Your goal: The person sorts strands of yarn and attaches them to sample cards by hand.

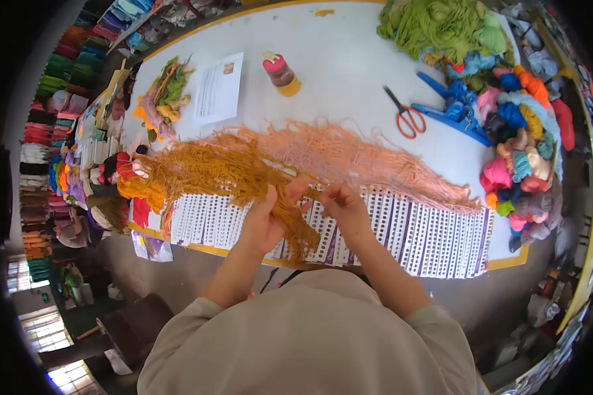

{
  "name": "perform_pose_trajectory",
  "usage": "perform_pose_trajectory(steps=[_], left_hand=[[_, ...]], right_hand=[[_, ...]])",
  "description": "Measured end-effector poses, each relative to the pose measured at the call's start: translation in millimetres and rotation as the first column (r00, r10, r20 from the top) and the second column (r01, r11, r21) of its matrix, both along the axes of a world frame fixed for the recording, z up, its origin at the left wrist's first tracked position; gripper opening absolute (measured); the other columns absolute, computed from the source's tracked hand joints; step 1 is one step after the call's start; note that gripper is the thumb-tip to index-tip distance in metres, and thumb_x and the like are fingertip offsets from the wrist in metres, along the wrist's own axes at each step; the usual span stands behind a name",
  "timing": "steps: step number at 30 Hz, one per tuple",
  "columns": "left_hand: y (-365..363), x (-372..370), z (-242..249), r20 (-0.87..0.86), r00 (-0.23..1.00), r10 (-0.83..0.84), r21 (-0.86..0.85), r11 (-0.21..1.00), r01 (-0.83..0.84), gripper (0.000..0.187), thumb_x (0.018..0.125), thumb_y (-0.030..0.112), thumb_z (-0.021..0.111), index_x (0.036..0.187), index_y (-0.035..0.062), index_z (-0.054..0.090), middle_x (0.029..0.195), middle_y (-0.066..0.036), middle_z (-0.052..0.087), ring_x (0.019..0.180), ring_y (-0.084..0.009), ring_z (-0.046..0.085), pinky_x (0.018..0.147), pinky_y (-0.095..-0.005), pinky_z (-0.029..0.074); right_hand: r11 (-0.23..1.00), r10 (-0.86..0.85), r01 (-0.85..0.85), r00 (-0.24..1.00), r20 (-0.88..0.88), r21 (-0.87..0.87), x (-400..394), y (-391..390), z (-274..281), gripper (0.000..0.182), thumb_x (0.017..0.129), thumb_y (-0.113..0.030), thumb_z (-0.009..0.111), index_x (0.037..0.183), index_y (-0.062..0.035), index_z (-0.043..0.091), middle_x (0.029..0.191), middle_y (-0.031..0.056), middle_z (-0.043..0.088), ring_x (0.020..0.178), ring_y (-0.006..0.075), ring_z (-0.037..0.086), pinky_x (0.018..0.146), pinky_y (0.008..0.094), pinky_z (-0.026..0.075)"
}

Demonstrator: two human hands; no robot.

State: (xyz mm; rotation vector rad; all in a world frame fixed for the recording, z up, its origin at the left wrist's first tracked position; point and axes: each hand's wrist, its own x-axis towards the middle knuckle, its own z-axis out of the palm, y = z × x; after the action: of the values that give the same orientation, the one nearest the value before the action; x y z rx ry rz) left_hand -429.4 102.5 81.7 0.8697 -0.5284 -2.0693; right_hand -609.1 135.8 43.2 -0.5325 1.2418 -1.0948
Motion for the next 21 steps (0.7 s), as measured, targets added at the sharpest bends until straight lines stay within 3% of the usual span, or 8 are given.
perform_pose_trajectory(steps=[1, 3, 5, 8, 13, 15, 17, 21], left_hand=[[4, -1, 2, -0.056, 0.998, 0.009, 0.023, 1.0, -0.007, 0.041, 0.098, 0.035, 0.045, 0.114, -0.0008, 0.057, 0.135, -0.015, 0.048, 0.125, -0.0234, 0.044, 0.102, -0.0425, 0.04], [9, -2, 13, -0.072, 0.996, -0.043, 0.021, 0.999, 0.045, 0.046, 0.097, 0.033, 0.049, 0.127, -0.0012, 0.049, 0.129, -0.012, 0.054, 0.119, -0.02, 0.049, 0.099, -0.0395, 0.042], [13, -6, 26, -0.046, 0.995, -0.092, -0.041, 0.995, 0.09, 0.044, 0.097, 0.032, 0.049, 0.127, -0.0012, 0.05, 0.128, -0.011, 0.055, 0.117, -0.0194, 0.05, 0.098, -0.0372, 0.043], [18, -6, 53, 0.014, 0.991, -0.136, -0.096, 0.986, 0.136, 0.041, 0.098, 0.03, 0.048, 0.124, -0.0014, 0.053, 0.124, -0.01, 0.057, 0.112, -0.0179, 0.053, 0.094, -0.0326, 0.044], [24, 2, 49, 0.068, 0.993, -0.095, -0.152, 0.983, 0.105, 0.037, 0.098, 0.029, 0.048, 0.117, -0.0015, 0.058, 0.115, -0.009, 0.061, 0.102, -0.016, 0.058, 0.088, -0.0293, 0.048], [29, 4, 52, 0.216, 0.974, -0.069, -0.224, 0.967, 0.118, 0.035, 0.097, 0.029, 0.051, 0.113, -0.0006, 0.06, 0.112, -0.008, 0.063, 0.098, -0.0157, 0.059, 0.082, -0.0301, 0.05], [32, 6, 50, 0.196, 0.979, -0.063, -0.224, 0.969, 0.107, 0.033, 0.097, 0.028, 0.051, 0.112, -0.0001, 0.061, 0.111, -0.008, 0.063, 0.097, -0.016, 0.059, 0.081, -0.0306, 0.05], [36, 8, 56, 0.146, 0.988, -0.045, -0.249, 0.965, 0.081, 0.029, 0.096, 0.025, 0.055, 0.108, 0.0002, 0.063, 0.108, -0.008, 0.064, 0.095, -0.0162, 0.06, 0.079, -0.0303, 0.051]], right_hand=[[0.999, -0.001, 0.003, 0.999, 0.053, -0.042, 4, 4, 28, 0.01, 0.085, -0.007, 0.065, 0.093, -0.0042, 0.06, 0.079, -0.0007, 0.059, 0.068, 0.0076, 0.053, 0.061, 0.021, 0.044], [0.985, 0.148, -0.151, 0.988, -0.044, -0.078, 7, 9, 62, 0.009, 0.084, -0.006, 0.066, 0.092, -0.0047, 0.061, 0.084, -0.0018, 0.059, 0.068, 0.0072, 0.052, 0.063, 0.021, 0.044], [0.975, 0.154, -0.171, 0.98, -0.129, -0.138, 15, 14, 70, 0.008, 0.085, -0.004, 0.066, 0.092, -0.0043, 0.062, 0.09, -0.0018, 0.06, 0.072, 0.0069, 0.052, 0.067, 0.0218, 0.045], [0.951, 0.108, -0.118, 0.993, -0.05, -0.285, 22, 21, 66, 0.008, 0.086, -0.001, 0.063, 0.094, -0.0021, 0.062, 0.1, 0.0011, 0.062, 0.076, 0.0077, 0.053, 0.07, 0.0231, 0.046], [0.975, 0.103, -0.083, 0.991, 0.089, -0.206, 23, 33, 85, 0.007, 0.086, -0.004, 0.064, 0.093, -0.0037, 0.063, 0.104, -0.0005, 0.063, 0.069, 0.0046, 0.049, 0.061, 0.0205, 0.042], [0.979, 0.107, -0.089, 0.99, 0.088, -0.184, 26, 36, 85, 0.006, 0.086, -0.006, 0.064, 0.092, -0.0045, 0.064, 0.105, -0.0007, 0.064, 0.066, 0.0033, 0.048, 0.058, 0.0195, 0.039], [0.992, 0.011, 0.013, 0.982, 0.187, -0.124, 30, 40, 81, 0.006, 0.086, -0.008, 0.064, 0.091, -0.0056, 0.066, 0.108, 0.0003, 0.065, 0.061, 0.0019, 0.044, 0.053, 0.0186, 0.035], [0.992, 0.0, 0.036, 0.96, 0.278, -0.124, 32, 45, 86, 0.006, 0.086, -0.009, 0.064, 0.09, -0.0057, 0.066, 0.11, 0.002, 0.065, 0.06, 0.0028, 0.045, 0.053, 0.0192, 0.035]])
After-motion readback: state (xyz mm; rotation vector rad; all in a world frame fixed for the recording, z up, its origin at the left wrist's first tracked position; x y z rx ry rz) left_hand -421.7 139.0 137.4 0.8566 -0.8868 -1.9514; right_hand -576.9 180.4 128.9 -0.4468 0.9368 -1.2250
